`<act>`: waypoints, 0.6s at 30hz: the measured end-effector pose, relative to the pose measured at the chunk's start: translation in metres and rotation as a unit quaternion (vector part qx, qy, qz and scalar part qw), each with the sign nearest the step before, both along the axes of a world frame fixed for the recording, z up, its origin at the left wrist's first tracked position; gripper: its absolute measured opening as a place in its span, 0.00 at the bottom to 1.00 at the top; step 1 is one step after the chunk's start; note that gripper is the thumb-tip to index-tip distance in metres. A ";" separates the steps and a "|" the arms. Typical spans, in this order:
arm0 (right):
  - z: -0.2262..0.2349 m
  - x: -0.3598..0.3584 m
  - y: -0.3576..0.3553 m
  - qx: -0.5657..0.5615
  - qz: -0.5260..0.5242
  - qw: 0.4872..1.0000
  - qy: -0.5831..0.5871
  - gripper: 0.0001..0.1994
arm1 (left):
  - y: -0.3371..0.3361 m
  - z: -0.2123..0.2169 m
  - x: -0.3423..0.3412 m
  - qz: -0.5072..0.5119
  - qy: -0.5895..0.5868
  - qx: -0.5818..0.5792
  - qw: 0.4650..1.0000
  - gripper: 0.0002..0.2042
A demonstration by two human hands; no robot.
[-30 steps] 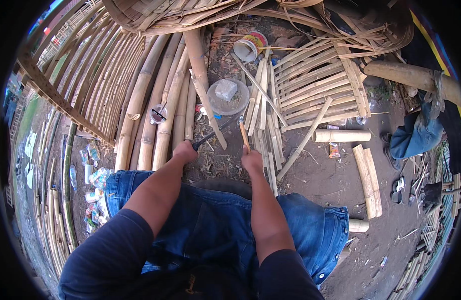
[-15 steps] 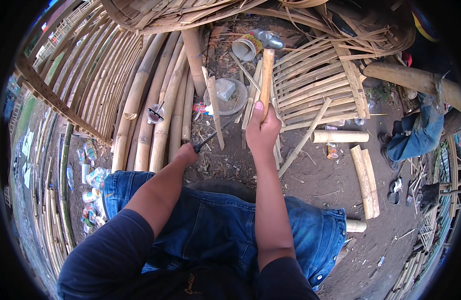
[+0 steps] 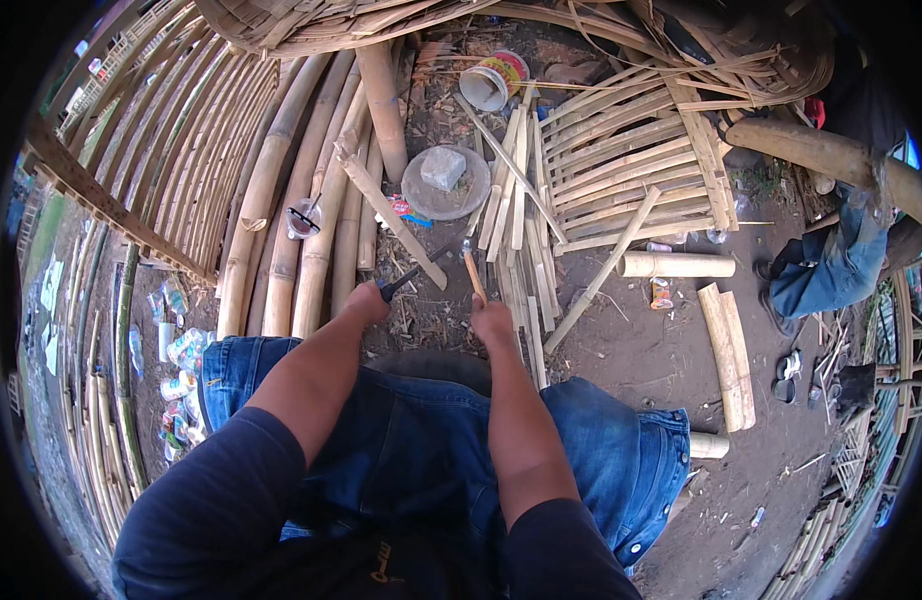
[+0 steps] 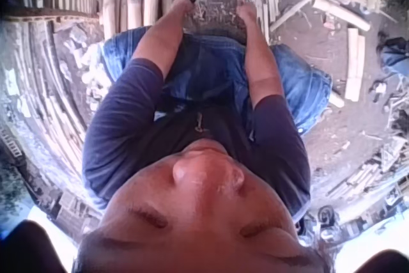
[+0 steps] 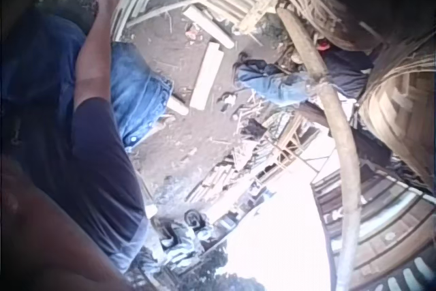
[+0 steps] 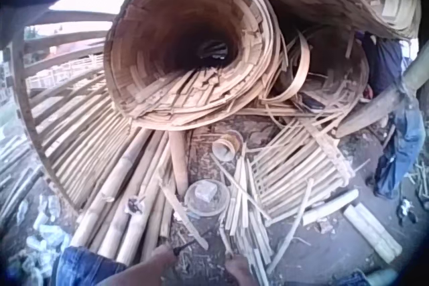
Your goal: The person uses a hammer and a blade to work on bamboo pieces, hitting the blade to split or shape the bamboo slats for furniture construction.
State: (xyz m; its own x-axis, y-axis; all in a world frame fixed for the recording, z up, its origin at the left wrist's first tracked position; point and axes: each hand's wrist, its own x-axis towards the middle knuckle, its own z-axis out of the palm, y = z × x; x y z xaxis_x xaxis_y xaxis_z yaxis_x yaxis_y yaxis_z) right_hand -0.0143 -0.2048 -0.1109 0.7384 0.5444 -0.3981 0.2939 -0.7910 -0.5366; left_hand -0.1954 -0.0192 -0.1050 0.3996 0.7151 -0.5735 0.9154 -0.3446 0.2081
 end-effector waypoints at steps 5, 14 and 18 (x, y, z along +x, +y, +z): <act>0.027 0.009 0.007 0.070 -0.038 0.996 -0.036 0.30 | -0.002 -0.002 0.011 -0.029 0.003 0.000 1.000 0.17; 0.133 0.016 0.037 0.412 -0.089 0.900 -0.108 0.22 | -0.012 -0.013 0.028 -0.032 -0.010 -0.001 0.999 0.17; 0.128 0.015 0.043 0.517 -0.107 0.848 -0.048 0.21 | -0.013 -0.031 0.009 -0.017 -0.034 -0.013 0.999 0.16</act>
State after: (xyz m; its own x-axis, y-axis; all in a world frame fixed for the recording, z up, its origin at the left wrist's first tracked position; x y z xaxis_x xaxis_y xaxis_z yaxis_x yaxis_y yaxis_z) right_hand 0.0009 -0.1620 0.0175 0.8664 0.4149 0.2777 0.2847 0.0463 -0.9575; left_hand -0.1865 -0.0323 -0.1362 0.4626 0.6852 -0.5626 0.8864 -0.3692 0.2793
